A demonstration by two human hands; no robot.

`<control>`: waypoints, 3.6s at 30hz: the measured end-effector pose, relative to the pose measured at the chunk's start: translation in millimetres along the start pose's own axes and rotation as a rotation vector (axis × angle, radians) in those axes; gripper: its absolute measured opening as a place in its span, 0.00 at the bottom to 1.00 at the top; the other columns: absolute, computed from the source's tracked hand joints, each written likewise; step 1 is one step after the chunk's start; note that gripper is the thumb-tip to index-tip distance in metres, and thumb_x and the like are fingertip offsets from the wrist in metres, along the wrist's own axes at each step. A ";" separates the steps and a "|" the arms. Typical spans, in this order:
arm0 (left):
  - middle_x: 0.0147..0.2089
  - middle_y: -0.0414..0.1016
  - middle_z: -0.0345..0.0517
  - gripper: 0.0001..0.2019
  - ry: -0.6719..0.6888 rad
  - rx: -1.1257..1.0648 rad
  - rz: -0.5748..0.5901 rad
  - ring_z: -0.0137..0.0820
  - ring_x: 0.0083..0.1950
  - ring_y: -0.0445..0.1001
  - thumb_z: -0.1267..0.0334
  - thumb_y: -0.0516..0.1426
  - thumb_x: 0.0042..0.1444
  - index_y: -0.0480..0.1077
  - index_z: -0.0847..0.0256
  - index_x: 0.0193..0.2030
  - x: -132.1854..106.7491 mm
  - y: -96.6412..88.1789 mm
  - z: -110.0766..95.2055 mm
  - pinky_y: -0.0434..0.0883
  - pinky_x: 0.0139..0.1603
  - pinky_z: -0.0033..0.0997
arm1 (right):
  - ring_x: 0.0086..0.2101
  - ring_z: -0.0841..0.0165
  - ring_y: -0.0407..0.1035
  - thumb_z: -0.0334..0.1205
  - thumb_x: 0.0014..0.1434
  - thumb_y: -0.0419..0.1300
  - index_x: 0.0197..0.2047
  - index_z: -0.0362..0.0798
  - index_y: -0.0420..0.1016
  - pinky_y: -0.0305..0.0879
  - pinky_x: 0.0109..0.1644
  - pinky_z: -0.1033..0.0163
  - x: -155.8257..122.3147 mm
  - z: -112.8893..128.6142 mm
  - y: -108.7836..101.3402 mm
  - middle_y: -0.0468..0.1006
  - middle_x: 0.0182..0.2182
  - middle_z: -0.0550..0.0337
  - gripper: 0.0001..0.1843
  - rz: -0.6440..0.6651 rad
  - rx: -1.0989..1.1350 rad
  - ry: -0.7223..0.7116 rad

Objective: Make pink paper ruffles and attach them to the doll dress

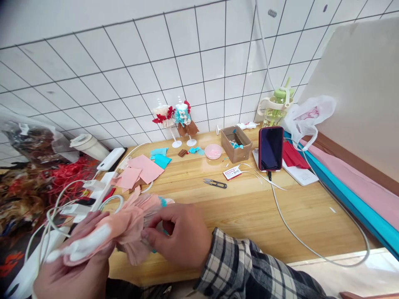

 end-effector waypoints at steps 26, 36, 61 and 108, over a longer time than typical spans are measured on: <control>0.39 0.77 0.41 0.25 -0.281 -0.355 0.259 0.33 0.42 0.79 0.61 0.68 0.45 0.61 0.55 0.47 34.7 56.5 -22.0 0.76 0.35 0.24 | 0.49 0.61 0.70 0.49 0.51 0.69 0.60 0.50 0.68 0.63 0.55 0.54 57.6 12.9 -14.0 0.78 0.49 0.54 0.35 0.044 -0.022 -0.132; 0.54 0.76 0.50 0.24 -0.371 -0.383 0.480 0.40 0.56 0.75 0.60 0.66 0.50 0.65 0.56 0.53 22.0 60.1 -7.6 0.78 0.46 0.33 | 0.42 0.62 0.73 0.49 0.45 0.72 0.41 0.46 0.79 0.69 0.49 0.55 66.0 -11.5 -16.4 0.80 0.40 0.54 0.21 0.174 0.159 0.117; 0.60 0.73 0.48 0.20 0.160 0.020 0.481 0.43 0.62 0.67 0.56 0.57 0.59 0.69 0.50 0.59 28.7 63.7 6.6 0.56 0.67 0.55 | 0.47 0.61 0.72 0.47 0.58 0.64 0.48 0.53 0.76 0.68 0.51 0.56 54.4 8.5 -21.4 0.78 0.46 0.53 0.16 0.065 -0.165 -0.254; 0.61 0.71 0.49 0.31 0.105 -0.213 0.560 0.46 0.63 0.66 0.47 0.62 0.52 0.64 0.51 0.62 28.6 49.8 -13.1 0.44 0.71 0.57 | 0.43 0.61 0.72 0.56 0.45 0.71 0.43 0.56 0.79 0.68 0.49 0.56 58.2 -39.1 -53.7 0.79 0.42 0.56 0.23 0.051 0.335 -0.077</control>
Point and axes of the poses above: each hand's wrist, its own x-axis towards the middle knuckle, its own y-axis out of the palm, z = x × y, the point moved 3 cm from there along x, towards the middle knuckle
